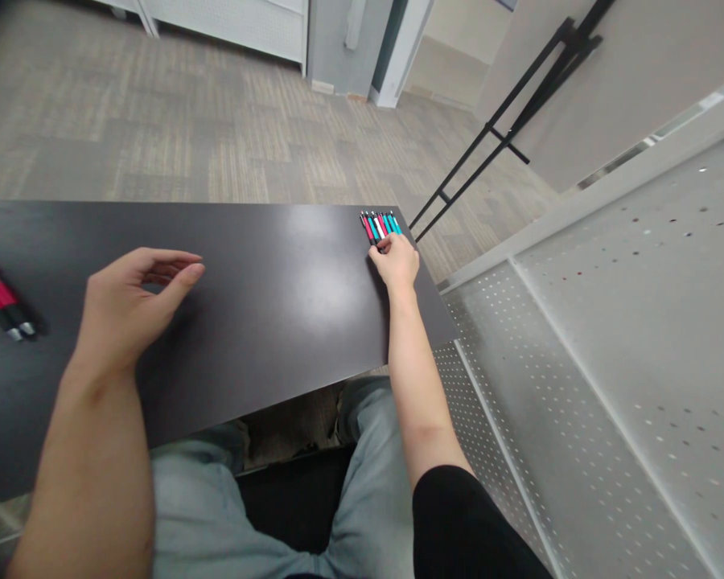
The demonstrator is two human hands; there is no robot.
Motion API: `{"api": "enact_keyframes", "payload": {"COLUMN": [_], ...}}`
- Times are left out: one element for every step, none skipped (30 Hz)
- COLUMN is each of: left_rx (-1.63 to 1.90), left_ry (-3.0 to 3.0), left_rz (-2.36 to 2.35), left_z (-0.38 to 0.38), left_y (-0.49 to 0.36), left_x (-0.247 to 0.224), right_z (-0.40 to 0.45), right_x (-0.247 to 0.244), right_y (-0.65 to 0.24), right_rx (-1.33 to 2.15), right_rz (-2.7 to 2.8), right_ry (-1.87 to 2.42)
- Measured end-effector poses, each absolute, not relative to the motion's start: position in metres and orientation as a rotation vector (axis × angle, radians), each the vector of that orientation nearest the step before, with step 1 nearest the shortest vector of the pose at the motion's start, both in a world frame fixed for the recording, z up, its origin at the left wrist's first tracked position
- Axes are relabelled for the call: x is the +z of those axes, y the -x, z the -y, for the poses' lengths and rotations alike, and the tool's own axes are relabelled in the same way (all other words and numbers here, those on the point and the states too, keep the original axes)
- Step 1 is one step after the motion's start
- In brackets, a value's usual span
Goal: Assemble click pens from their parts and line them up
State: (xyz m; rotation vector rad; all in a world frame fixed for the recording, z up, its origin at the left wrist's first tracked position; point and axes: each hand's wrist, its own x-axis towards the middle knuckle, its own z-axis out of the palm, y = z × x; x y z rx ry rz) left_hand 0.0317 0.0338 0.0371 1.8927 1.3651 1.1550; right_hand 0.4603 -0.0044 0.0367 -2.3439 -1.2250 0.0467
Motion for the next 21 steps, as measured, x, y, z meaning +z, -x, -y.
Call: {"api": "enact_keyframes", "payload": {"left_rx": [1.162,1.167,1.164,1.157,1.151,1.144,1.139,1.137,1.139,1.135,1.129,1.126,1.111,1.117,1.130,1.151,1.162,1.173,1.184,1.199,1.222], "left_ry": [-1.890,-1.889,-1.892,-1.895,-1.897,-1.900,-1.904,-1.908,-1.908,-1.907,-1.904,-1.901,-1.901,-1.906,-1.917,-1.928,-1.942,-1.957,-1.962,-1.958,-1.941], "left_rz": [-1.366,-1.371,-1.379,-1.387,-1.394,-1.397,-1.397,-1.396,-1.396,-1.394,-1.392,-1.390,-1.387,-1.391,-1.393,-1.395,-1.394,-1.399,-1.428,-1.485,-1.575], "left_z": [-0.034,-0.033,-0.033,-0.033,-0.033,-0.033,-0.033,-0.034,-0.035,-0.035,-0.036,-0.037,-0.038,-0.039,-0.039,-0.040,-0.041,-0.043,-0.045,-0.047,-0.049], "left_y": [-0.032,-0.032,-0.032,-0.032,-0.033,-0.032,-0.032,-0.031,-0.031,-0.030,-0.029,-0.028,-0.027,-0.026,-0.026,-0.026,-0.025,-0.023,-0.019,-0.014,-0.007], "left_x": [0.037,0.037,0.037,0.037,0.038,0.038,0.038,0.038,0.037,0.035,0.034,0.031,0.029,0.026,0.024,0.021,0.019,0.016,0.014,0.013,0.012], "right_z": [0.005,0.005,0.005,0.006,0.006,0.006,0.006,0.006,0.006,0.005,0.005,0.005,0.005,0.005,0.005,0.005,0.005,0.004,0.003,0.003,0.003], "right_x": [0.038,0.039,0.040,0.040,0.041,0.041,0.040,0.040,0.039,0.038,0.038,0.038,0.039,0.040,0.042,0.044,0.045,0.047,0.048,0.049,0.050], "right_y": [-0.460,-0.459,-0.459,-0.458,-0.458,-0.458,-0.459,-0.459,-0.460,-0.460,-0.460,-0.460,-0.459,-0.458,-0.456,-0.453,-0.450,-0.446,-0.441,-0.434,-0.425], "right_rx": [0.054,0.062,0.070,0.078,0.085,0.087,0.085,0.079,0.074,0.070,0.068,0.067,0.068,0.057,0.050,0.042,0.014,-0.017,-0.039,-0.039,-0.017], "right_rz": [1.224,1.221,1.221,1.222,1.224,1.223,1.219,1.213,1.207,1.204,1.203,1.203,1.207,1.199,1.202,1.204,1.210,1.234,1.248,1.258,1.270], "right_ry": [2.345,2.344,2.340,2.333,2.325,2.319,2.314,2.309,2.305,2.299,2.290,2.280,2.265,2.254,2.237,2.215,2.178,2.135,2.093,2.061,2.032]}}
